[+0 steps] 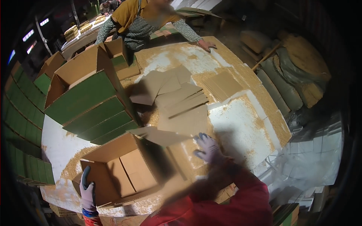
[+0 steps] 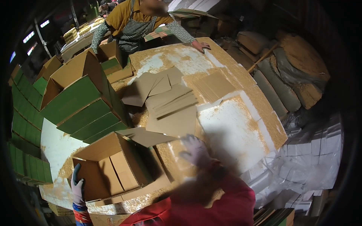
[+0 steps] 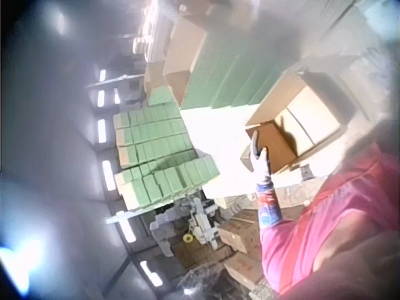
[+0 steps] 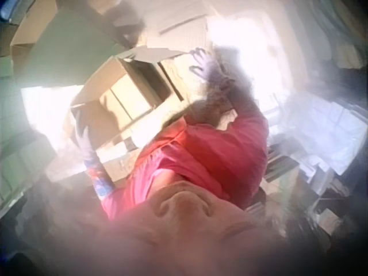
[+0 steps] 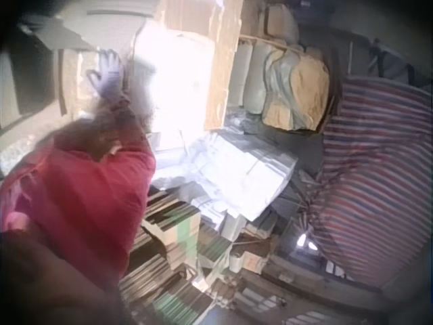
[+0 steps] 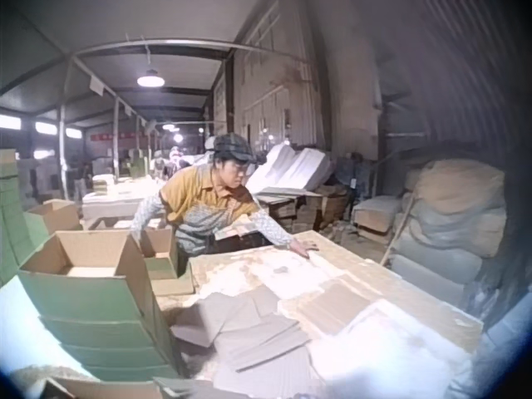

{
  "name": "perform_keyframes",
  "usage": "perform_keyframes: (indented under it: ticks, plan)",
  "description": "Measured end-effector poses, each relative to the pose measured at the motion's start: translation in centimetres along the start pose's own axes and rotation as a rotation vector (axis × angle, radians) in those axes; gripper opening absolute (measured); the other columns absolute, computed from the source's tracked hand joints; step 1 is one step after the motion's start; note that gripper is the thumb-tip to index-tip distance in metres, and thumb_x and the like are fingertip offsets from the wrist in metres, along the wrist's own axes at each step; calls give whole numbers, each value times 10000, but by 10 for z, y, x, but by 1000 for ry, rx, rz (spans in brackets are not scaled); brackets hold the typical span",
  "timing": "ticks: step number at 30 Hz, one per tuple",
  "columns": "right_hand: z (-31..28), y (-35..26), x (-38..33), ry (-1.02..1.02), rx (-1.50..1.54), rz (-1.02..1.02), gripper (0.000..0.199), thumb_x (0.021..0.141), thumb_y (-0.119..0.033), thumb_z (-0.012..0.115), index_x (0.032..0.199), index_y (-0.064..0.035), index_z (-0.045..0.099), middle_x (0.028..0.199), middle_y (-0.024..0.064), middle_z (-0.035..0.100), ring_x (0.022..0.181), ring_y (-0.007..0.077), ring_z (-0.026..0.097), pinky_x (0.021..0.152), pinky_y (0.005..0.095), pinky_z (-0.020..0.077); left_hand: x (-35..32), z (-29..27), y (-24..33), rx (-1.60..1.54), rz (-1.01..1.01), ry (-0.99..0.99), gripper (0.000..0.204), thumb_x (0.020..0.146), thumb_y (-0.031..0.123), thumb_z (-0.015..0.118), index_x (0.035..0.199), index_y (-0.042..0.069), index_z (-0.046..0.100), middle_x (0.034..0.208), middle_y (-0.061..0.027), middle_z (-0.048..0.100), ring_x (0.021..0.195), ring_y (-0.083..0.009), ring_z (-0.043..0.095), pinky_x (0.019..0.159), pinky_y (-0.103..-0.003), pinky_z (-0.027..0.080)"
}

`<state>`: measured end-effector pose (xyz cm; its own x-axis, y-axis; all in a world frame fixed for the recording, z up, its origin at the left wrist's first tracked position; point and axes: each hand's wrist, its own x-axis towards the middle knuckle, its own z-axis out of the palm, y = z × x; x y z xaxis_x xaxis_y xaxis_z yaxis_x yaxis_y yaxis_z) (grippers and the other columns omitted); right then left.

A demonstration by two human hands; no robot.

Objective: The person assembles cardboard boxes by folding them, places white trays containing grain-like material into the boxes, and stacks the completed boxes into a large pile.

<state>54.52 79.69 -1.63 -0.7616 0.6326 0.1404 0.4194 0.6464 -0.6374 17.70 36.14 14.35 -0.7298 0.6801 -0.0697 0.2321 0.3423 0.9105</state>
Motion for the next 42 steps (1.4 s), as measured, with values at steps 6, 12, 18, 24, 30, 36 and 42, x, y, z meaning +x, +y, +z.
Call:
perform_keyframes:
  ticks: [6, 12, 18, 24, 30, 36, 42]
  plan:
    - [-30, 57, -12, -313, -697, 384, 814, 903, -263, 670, 1513, 20, 212, 1497, 269, 347, 1371, 366, 356, 1127, 422, 311, 14, 17, 18, -54, -80, -61, 697, 721, -70, 418, 1413, -9, 466, 1443, -101, 495, 1322, -170, 449, 1059, -245, 331]
    - [-26, 1, 2, 29, 768, 434, 759, 886, -219, 704, 1486, 20, 306, 1457, 178, 417, 1303, 254, 416, 1070, 357, 384, 12, 20, 16, 61, 81, -84, 665, 738, -67, 436, 1399, -7, 477, 1435, -113, 496, 1357, -206, 417, 1129, -291, 282]
    - [-158, -86, 11, 36, 619, 519, 821, 797, -279, 774, 1443, 48, 387, 1340, 168, 558, 1209, 252, 528, 1005, 347, 452, 11, 6, 0, -42, 186, -126, 670, 739, -37, 436, 1408, -20, 459, 1448, -126, 485, 1385, -207, 391, 1159, -308, 254]
    - [-205, -246, 37, -150, 1099, 173, 635, 897, -251, 653, 1432, -6, 417, 1316, 157, 580, 1172, 229, 593, 974, 350, 517, 21, 32, -3, -172, 156, -13, 716, 790, -69, 472, 1491, 1, 342, 1474, -116, 451, 1373, -195, 398, 1122, -293, 316]
    - [-133, -334, 91, -503, 1118, -155, 706, 902, -284, 665, 1480, -29, 350, 1307, 146, 579, 1101, 191, 621, 917, 315, 543, 31, 45, -18, -279, 271, 74, 609, 928, 87, 574, 1482, -7, 340, 1488, -154, 430, 1386, -227, 389, 1141, -321, 303]
    - [-72, -361, 129, -1072, 420, -69, 804, 840, -234, 767, 1503, -62, 345, 1399, 99, 523, 1229, 176, 522, 1032, 315, 440, 37, 40, -42, -530, 174, 174, 540, 956, 135, 603, 1445, -3, 419, 1389, -121, 521, 1215, -179, 514, 1026, -278, 413]
    - [-2, -338, 125, -1268, 648, 211, 647, 882, -226, 731, 1447, -76, 453, 1294, 42, 598, 1131, 114, 555, 972, 274, 453, 36, 59, -40, -899, 298, 63, 570, 957, 190, 603, 1452, -2, 397, 1257, -108, 569, 1093, -131, 536, 940, -240, 456]
